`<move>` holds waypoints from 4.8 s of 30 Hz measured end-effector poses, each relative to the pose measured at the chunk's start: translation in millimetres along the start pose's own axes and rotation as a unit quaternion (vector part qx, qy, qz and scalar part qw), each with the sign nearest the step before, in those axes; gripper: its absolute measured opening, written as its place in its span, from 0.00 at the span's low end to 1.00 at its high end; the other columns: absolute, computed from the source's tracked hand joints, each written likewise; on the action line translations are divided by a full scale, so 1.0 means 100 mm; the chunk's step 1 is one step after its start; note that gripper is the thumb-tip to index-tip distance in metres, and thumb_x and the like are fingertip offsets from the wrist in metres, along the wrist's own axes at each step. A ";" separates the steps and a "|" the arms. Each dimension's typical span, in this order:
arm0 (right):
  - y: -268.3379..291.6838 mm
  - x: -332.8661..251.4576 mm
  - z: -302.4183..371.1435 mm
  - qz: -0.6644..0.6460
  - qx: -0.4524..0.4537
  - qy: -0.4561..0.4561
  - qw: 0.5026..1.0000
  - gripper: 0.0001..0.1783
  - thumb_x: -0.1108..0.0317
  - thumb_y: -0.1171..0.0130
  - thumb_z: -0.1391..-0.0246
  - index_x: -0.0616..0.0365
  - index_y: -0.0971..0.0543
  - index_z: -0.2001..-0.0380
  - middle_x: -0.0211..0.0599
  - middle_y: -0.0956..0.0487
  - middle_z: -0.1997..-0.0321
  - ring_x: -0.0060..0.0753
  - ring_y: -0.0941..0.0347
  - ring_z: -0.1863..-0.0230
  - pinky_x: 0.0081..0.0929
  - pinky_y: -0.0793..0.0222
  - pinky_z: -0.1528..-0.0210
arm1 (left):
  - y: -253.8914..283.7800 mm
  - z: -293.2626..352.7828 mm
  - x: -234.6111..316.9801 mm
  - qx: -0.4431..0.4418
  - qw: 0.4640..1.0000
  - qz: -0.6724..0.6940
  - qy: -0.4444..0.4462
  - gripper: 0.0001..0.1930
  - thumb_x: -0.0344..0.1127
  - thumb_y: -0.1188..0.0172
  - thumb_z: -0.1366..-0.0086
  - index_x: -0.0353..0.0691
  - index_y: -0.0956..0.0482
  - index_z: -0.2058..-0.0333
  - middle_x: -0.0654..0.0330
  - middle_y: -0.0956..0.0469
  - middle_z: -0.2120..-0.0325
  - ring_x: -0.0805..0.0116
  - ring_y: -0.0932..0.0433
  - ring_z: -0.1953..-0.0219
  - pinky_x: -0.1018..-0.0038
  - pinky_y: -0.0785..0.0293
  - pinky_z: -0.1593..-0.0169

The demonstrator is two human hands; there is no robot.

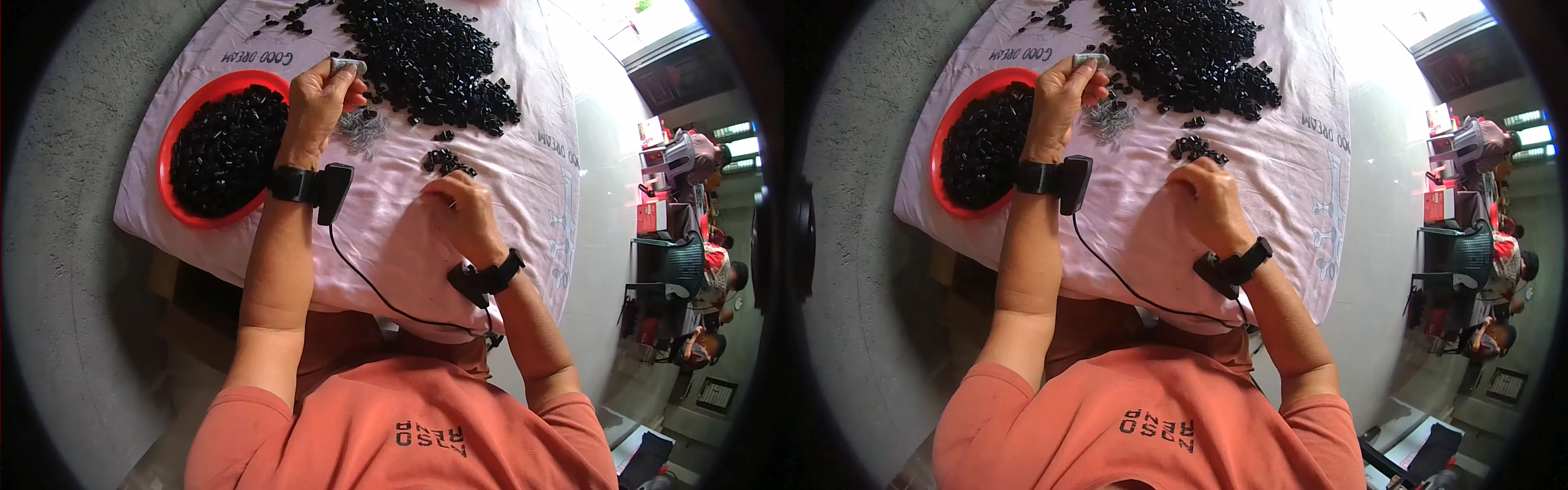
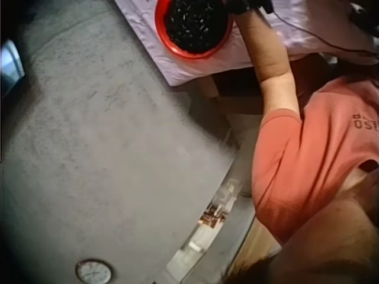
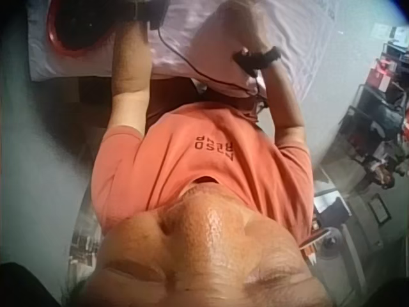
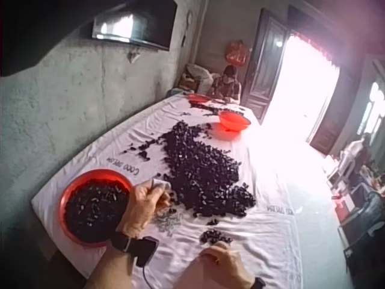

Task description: Assembling small black plastic components onto metal parts at a table.

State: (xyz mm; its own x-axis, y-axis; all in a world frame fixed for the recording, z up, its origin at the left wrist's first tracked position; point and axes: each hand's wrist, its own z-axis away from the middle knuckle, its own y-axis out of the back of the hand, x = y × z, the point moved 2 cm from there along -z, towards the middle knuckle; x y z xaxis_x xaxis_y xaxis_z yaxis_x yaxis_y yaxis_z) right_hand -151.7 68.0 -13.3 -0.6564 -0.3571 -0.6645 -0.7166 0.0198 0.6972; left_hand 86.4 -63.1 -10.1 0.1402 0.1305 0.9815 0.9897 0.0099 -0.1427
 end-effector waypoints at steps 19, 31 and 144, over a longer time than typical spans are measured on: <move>0.06 0.38 -0.38 -0.266 0.122 -0.194 0.936 0.06 0.71 0.36 0.39 0.58 0.17 0.59 0.32 0.17 0.69 0.20 0.20 0.72 0.19 0.23 0.70 | -0.07 0.04 -0.11 0.011 0.941 -0.300 -0.158 0.07 0.30 0.35 0.40 0.37 0.17 0.62 0.53 0.15 0.71 0.59 0.14 0.69 0.67 0.19 0.63; 0.12 0.62 -0.55 -0.272 0.083 -0.151 0.947 0.10 0.72 0.40 0.36 0.57 0.16 0.54 0.28 0.16 0.65 0.14 0.24 0.68 0.15 0.29 0.66 | -0.19 0.09 -0.11 -0.037 0.930 -0.334 -0.149 0.07 0.25 0.37 0.43 0.39 0.16 0.64 0.51 0.15 0.70 0.53 0.15 0.67 0.63 0.20 0.60; 0.12 0.69 -0.60 -0.339 0.151 -0.158 0.915 0.07 0.73 0.45 0.33 0.57 0.20 0.56 0.31 0.18 0.65 0.23 0.17 0.70 0.18 0.23 0.70 | -0.64 0.10 -0.27 -0.029 0.965 -0.237 -0.107 0.11 0.24 0.38 0.35 0.34 0.18 0.54 0.61 0.16 0.64 0.77 0.16 0.65 0.79 0.21 0.61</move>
State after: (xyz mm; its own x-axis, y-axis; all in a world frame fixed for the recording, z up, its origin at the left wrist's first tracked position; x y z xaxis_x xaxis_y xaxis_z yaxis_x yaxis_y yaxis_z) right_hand -191.1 -12.0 -34.7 -0.0371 -0.0961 -0.9947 -0.9855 0.1686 0.0204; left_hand 19.5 -57.1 -28.4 -0.3309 0.3267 0.8853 0.9423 0.0640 0.3286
